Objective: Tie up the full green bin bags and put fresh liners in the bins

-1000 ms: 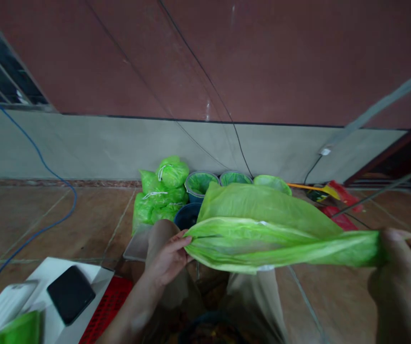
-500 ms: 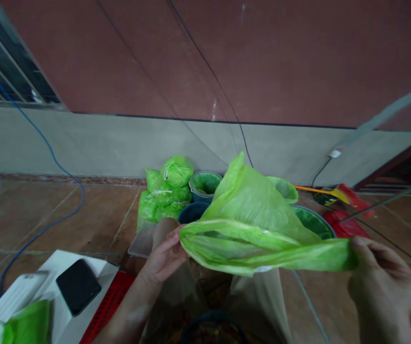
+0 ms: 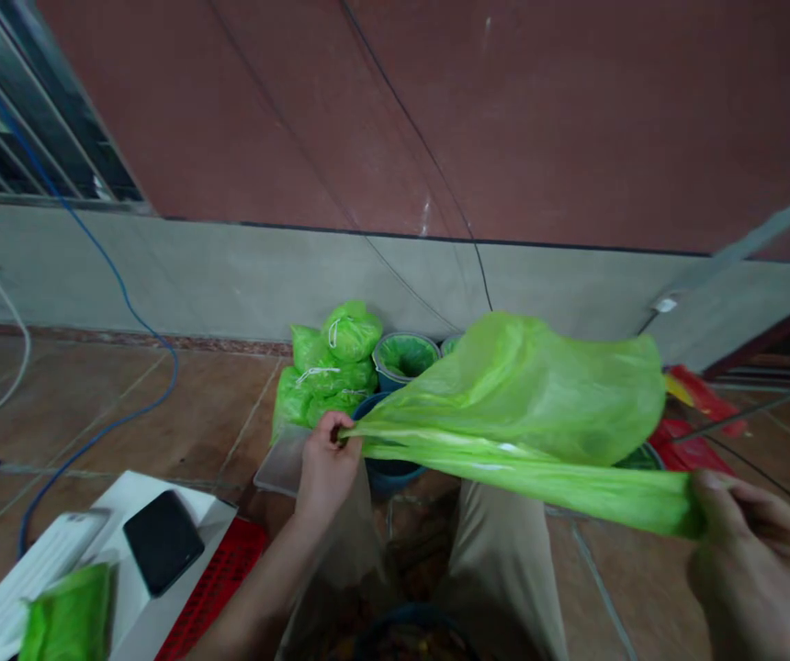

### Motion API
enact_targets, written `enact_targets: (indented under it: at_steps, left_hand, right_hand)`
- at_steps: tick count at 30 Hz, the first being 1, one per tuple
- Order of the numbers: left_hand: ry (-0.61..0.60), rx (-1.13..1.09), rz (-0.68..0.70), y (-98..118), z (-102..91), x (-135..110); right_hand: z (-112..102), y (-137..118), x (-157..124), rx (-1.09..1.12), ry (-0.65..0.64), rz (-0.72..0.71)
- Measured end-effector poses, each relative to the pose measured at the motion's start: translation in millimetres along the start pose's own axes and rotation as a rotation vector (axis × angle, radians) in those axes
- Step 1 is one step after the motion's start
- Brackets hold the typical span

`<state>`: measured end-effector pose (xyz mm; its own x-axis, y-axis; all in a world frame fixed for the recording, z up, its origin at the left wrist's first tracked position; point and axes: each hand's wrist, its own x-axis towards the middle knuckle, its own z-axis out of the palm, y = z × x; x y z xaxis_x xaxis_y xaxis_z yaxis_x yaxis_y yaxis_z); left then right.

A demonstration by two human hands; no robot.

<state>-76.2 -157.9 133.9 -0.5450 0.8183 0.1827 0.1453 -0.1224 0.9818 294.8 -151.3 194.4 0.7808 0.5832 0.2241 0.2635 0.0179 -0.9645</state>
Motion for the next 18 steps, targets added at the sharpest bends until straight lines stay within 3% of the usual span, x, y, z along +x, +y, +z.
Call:
enact_targets:
  at_steps: [4, 8, 12, 16, 18]
  left_hand:
    - [0.079, 0.122, 0.065, -10, 0.9, 7]
    - [0.076, 0.077, -0.035, -16, -0.4, 22]
    - [-0.064, 0.033, -0.176, -12, -4.5, 24]
    - [-0.345, -0.061, -0.261, -7, -6.6, 11]
    - [-0.366, -0.070, -0.294, -11, -6.7, 9]
  right_hand:
    - [2, -3, -5, -0.001, 0.006, -0.032]
    - [3, -3, -3, -0.005, 0.009, -0.075]
    - [3, 3, 1, 0.014, 0.034, -0.042]
    - [1, 14, 3, 0.027, 0.030, -0.040]
    - [0, 20, 4, 0.032, 0.019, -0.046]
